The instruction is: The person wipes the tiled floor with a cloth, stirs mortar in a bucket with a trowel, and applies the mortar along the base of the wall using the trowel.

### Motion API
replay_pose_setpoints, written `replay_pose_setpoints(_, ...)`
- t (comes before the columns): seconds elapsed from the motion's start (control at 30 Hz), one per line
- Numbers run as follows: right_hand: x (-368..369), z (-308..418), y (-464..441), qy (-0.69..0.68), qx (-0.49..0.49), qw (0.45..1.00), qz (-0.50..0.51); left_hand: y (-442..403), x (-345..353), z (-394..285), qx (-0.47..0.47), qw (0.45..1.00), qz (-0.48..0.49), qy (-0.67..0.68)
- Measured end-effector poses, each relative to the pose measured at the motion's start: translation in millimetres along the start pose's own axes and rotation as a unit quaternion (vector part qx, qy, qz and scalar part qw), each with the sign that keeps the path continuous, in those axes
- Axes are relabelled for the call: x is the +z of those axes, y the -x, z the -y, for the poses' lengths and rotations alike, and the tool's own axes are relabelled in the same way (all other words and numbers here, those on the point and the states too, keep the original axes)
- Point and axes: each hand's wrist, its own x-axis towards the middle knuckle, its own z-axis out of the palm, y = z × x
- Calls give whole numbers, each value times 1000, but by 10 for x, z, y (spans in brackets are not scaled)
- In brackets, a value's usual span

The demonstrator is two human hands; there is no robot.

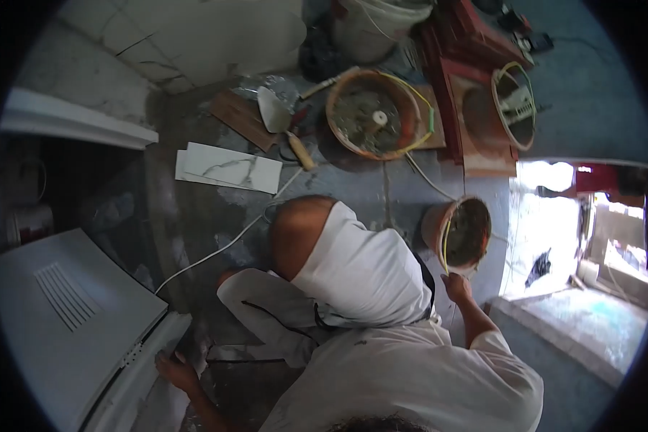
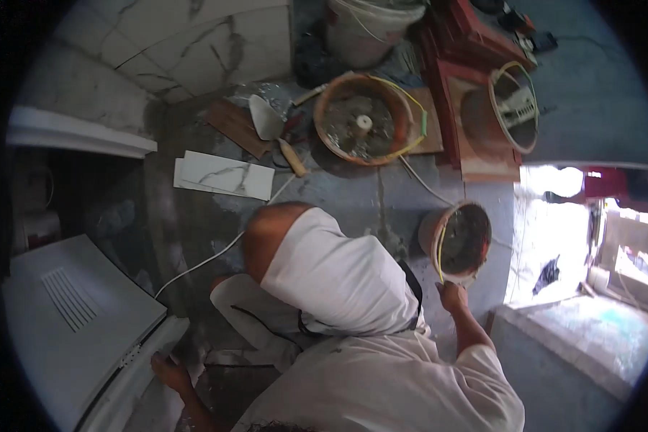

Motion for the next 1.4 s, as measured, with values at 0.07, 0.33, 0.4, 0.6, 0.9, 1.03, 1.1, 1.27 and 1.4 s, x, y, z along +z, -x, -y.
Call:
replay_pose_setpoints(0.07, -150, -328, -200, 9, -69, 994, -80, 28, 14, 10, -24, 1000, 10, 12)
replay_pose_setpoints(0.33, -2036, -196, -477, 88, -86, 982, -140, 72, 214, 139, 36, 999, -31, 14)
replay_pose_setpoints(0.4, -2174, -260, -563, 91, -86, 978, -165, 108, 178, 152, 48, 998, -44, 23)
replay_pose_setpoints(0.6, -2208, -206, -786, 81, -110, 965, -225, 75, 60, 105, 48, 998, -31, 28)
replay_pose_setpoints(0.9, -2618, 1088, -688, 190, -261, 880, -347, 101, 346, 207, 7, 999, -36, 17)
replay_pose_setpoints(1.03, -2586, 2930, -435, 249, -462, 758, -387, 94, 364, 252, -30, 999, 2, 32)
replay_pose_setpoints(1.1, -2498, 3731, -513, 382, -447, 734, -339, -8, 367, 181, -48, 998, 5, 47)
replay_pose_setpoints(1.27, -2140, 4159, -1758, 680, -307, 637, -195, -66, 488, -63, -91, 992, -76, -36)
replay_pose_setpoints(1.4, -2276, 3795, -1932, 553, -251, 788, -103, -490, 339, -666, -211, 969, -120, -46)
